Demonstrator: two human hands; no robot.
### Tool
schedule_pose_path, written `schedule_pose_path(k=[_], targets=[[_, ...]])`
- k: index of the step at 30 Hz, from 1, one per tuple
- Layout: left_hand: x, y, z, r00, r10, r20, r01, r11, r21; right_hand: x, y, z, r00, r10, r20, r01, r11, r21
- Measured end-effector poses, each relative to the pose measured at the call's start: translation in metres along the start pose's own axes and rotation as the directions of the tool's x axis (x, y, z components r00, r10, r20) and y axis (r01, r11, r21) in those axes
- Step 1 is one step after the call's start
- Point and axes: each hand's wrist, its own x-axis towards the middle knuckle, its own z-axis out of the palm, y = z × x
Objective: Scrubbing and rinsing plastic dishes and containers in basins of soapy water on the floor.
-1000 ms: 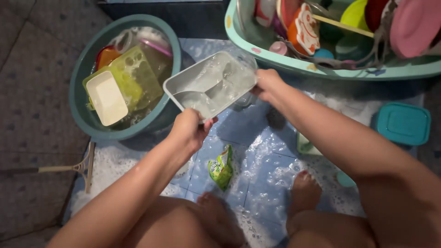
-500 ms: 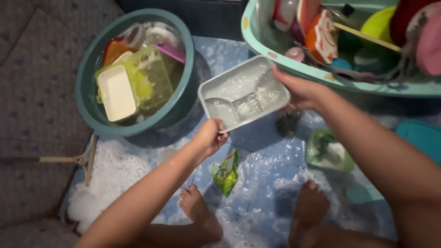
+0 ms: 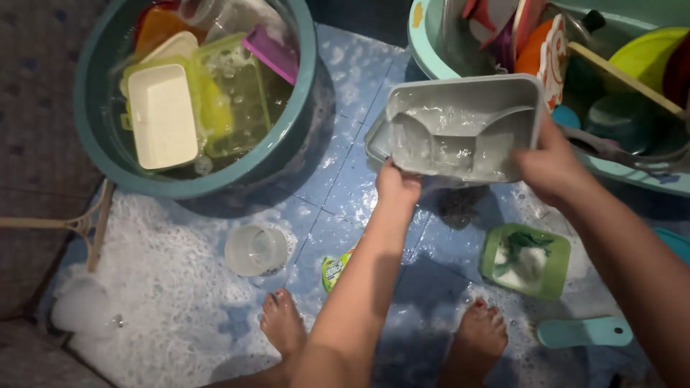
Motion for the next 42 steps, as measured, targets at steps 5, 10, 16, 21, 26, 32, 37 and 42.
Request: schedule_pose_path(k=[5,10,16,21,26,32,37,42], targets=[[-0.065,0.017,0.074,0.998,0.042,0.037,-0.050,0.972,0.229,0.000,0.006,-0.017,0.995,-0.083,-0.054,0.085,0.996,0.040],[-0.129,0.019,0.115,0.973,-0.035,0.226,-0.087,0.858,0.507,0.004,0.021,-0.026,0.990,0.095,-0.106,-0.085,0.992,0.098],[-0.158,0.028,0.115,0.959,-0.148,0.243,0.002,0.858,0.514,0.006,0.057,-0.045,0.990,0.115,0.078,-0.138,0.889,0.436],[-0.173,0.040,0.113,0.949,-0.213,0.231,0.059,0.843,0.534,0.000,0.069,-0.047,0.937,0.203,0.283,-0.324,0.804,0.498],[-0.205,0.051,0.136,0.989,-0.056,0.137,-0.047,0.762,0.646,-0.035,-0.021,0.010,0.899,0.305,0.316,-0.438,0.582,0.685],[-0.223,0.049,0.144,0.986,0.112,0.127,-0.169,0.678,0.716,0.005,0.099,0.038,0.854,0.288,0.434,-0.521,0.482,0.704],[-0.232,0.053,0.158,0.964,0.229,0.139,-0.249,0.573,0.781,0.026,0.145,0.058,0.857,0.358,0.371,-0.514,0.644,0.567],[-0.224,0.073,0.148,0.982,0.186,0.026,-0.131,0.579,0.805,0.015,0.098,0.061,0.800,0.434,0.413,-0.598,0.531,0.600]])
